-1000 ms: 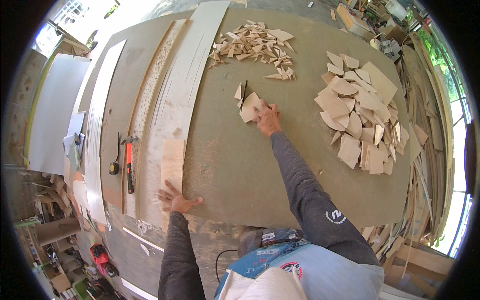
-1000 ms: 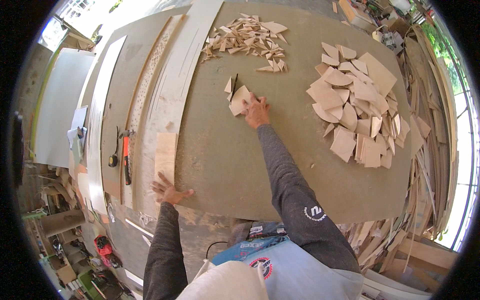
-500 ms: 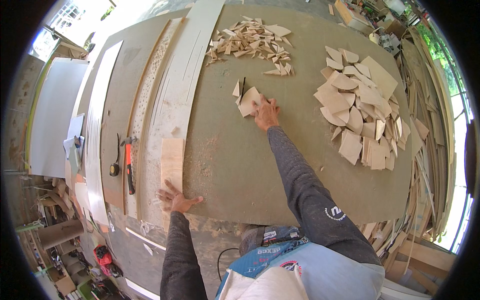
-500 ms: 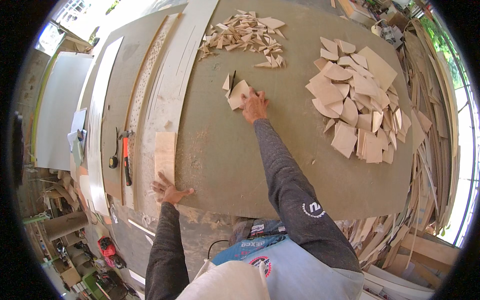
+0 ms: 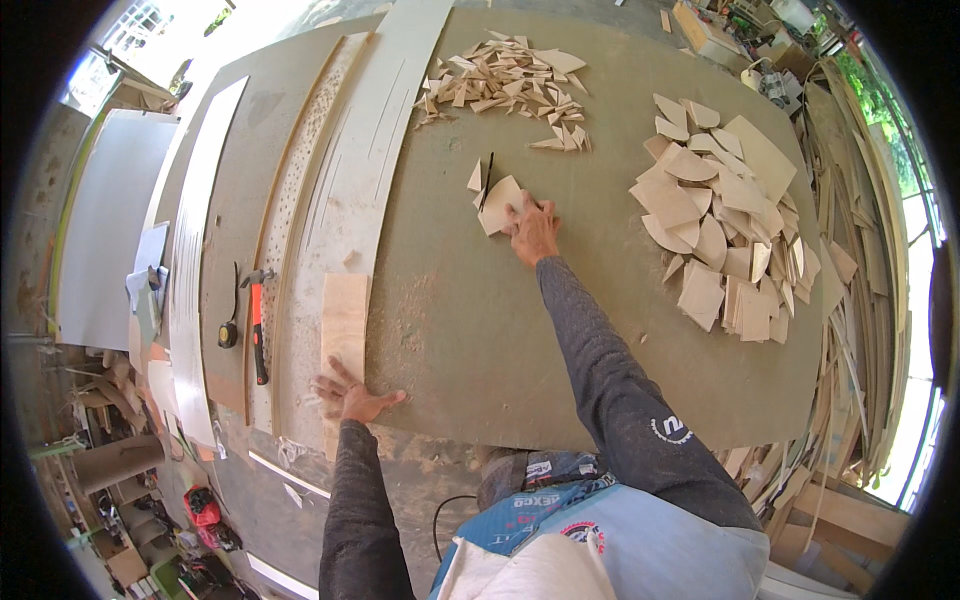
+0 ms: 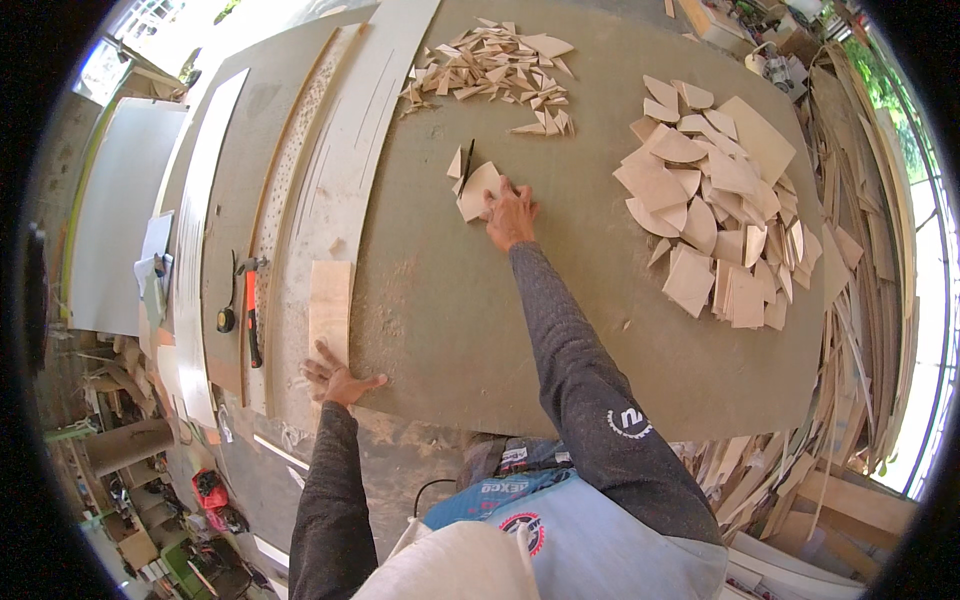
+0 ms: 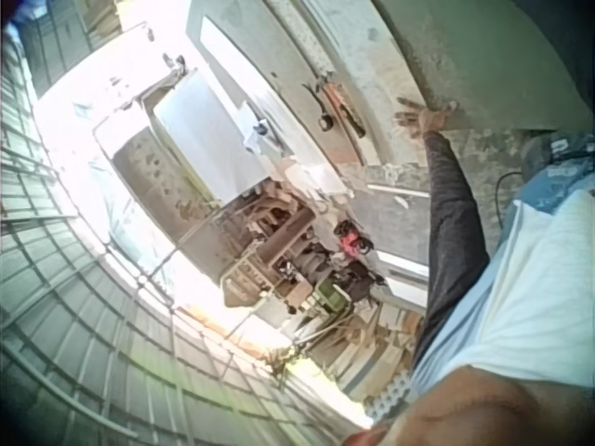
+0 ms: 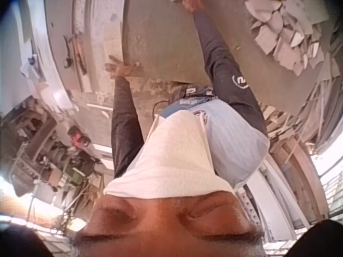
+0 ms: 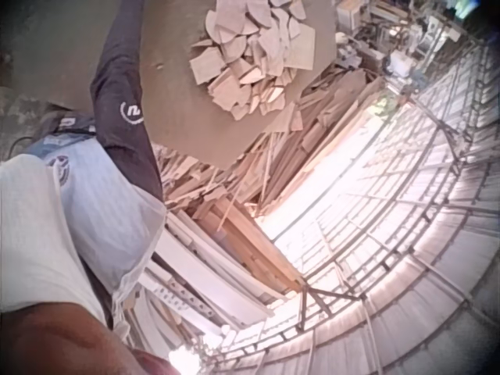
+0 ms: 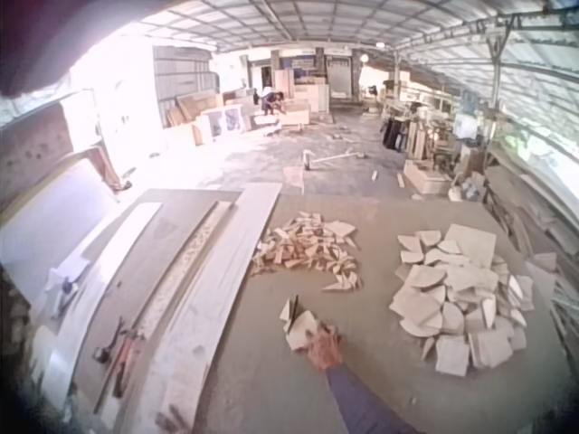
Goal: The person cuts small wooden pieces using a table saw, moving the pieces through the blade by hand.
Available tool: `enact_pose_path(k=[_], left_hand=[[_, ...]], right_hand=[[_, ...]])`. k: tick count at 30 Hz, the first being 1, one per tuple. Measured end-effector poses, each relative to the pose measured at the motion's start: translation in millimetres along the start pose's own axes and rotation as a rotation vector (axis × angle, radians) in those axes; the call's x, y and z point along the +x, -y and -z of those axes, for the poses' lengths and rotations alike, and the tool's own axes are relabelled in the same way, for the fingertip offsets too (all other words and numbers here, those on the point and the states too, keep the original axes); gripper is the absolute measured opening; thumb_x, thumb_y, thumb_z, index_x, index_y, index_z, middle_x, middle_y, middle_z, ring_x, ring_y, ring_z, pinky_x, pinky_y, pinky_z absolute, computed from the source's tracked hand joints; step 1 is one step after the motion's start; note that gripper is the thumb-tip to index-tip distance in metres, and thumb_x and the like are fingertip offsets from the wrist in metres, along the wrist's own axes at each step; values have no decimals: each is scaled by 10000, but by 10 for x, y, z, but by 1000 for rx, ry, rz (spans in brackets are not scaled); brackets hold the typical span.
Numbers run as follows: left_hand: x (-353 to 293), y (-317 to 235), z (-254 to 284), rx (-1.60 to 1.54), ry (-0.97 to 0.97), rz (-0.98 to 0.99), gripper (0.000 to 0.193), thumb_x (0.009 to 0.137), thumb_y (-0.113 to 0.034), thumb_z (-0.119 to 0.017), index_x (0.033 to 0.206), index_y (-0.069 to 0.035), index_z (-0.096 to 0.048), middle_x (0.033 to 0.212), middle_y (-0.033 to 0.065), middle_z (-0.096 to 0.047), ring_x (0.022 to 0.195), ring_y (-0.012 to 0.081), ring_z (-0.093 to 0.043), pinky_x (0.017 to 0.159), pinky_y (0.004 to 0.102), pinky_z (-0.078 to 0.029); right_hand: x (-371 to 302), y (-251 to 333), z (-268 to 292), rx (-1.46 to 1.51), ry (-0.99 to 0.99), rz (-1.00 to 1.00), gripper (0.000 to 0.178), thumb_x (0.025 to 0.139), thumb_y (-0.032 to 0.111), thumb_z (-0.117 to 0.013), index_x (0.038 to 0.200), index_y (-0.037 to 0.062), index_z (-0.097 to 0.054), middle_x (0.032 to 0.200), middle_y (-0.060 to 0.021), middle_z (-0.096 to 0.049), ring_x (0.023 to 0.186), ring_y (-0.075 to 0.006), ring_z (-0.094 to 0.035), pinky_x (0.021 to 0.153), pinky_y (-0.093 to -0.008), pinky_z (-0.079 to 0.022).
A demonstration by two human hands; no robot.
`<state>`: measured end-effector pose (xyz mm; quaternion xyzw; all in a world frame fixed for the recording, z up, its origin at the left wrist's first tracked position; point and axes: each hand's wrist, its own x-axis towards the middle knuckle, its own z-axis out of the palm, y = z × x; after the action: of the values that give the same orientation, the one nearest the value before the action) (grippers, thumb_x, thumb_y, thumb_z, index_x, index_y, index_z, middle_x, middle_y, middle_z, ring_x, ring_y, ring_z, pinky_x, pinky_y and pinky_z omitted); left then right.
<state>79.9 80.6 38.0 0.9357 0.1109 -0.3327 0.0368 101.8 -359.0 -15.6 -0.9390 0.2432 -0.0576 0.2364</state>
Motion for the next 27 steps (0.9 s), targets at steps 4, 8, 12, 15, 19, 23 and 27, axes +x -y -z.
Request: enact_pose_path(k=[4, 8, 12, 15, 19, 23, 27], left_hand=[[-3, 46, -19, -5, -6, 0, 1743, 457, -623, -967, 1538, -192, 331, 1559, 370, 318, 1474, 526, 258, 1057, 831, -41], [14, 16, -21, -18, -5, -2, 1747, 446, -628, -967, 1541, -208, 328, 1559, 367, 322, 1476, 525, 255, 1057, 829, -40], [14, 27, -14, -15, -10, -5, 1750, 438, -640, -964, 1541, -218, 328, 1558, 368, 323, 1475, 526, 255, 1059, 828, -41], [18, 34, -13, -15, -11, -12, 1750, 438, -650, -959, 1541, -213, 327, 1559, 369, 320, 1476, 527, 251, 1058, 830, -43], [-7, -30, 31, 12, 14, 1, 1750, 437, -663, -953, 1542, -206, 325, 1559, 371, 317, 1478, 526, 246, 1055, 833, -52], [12, 28, -25, 31, -11, 0, 1756, 430, -673, -951, 1542, -202, 325, 1559, 371, 317, 1477, 526, 249, 1047, 840, -61], [52, 60, -55, 14, -12, -3, 1766, 421, -676, -952, 1541, -202, 328, 1554, 371, 324, 1473, 526, 258, 1038, 847, -52]], right_hand=[[-1, 79, 69, -2, 29, -23, 459, 843, 217, -783, 1295, 216, -701, 1516, -75, -405, 1275, -341, -383, 1044, -619, -344], [37, 93, 52, -13, 15, -69, 443, 842, 222, -780, 1280, 221, -711, 1497, -65, -415, 1264, -339, -385, 1049, -622, -340], [44, 103, 47, -21, 1, -67, 437, 846, 233, -776, 1279, 225, -713, 1482, -66, -419, 1255, -340, -385, 1049, -618, -343], [38, 96, 66, -20, 5, -49, 440, 851, 238, -769, 1287, 223, -708, 1480, -68, -419, 1245, -342, -392, 1035, -613, -354], [50, 17, 17, -22, 5, -32, 447, 851, 241, -765, 1292, 219, -701, 1462, -64, -425, 1237, -349, -398, 1010, -615, -362], [5, 133, 44, -13, -34, -49, 430, 849, 225, -772, 1274, 218, -707, 1429, -64, -437, 1235, -344, -399, 1004, -619, -360], [29, 124, 21, -54, -41, -62, 411, 844, 206, -775, 1251, 219, -714, 1399, -62, -446, 1232, -336, -403, 1000, -621, -360]])
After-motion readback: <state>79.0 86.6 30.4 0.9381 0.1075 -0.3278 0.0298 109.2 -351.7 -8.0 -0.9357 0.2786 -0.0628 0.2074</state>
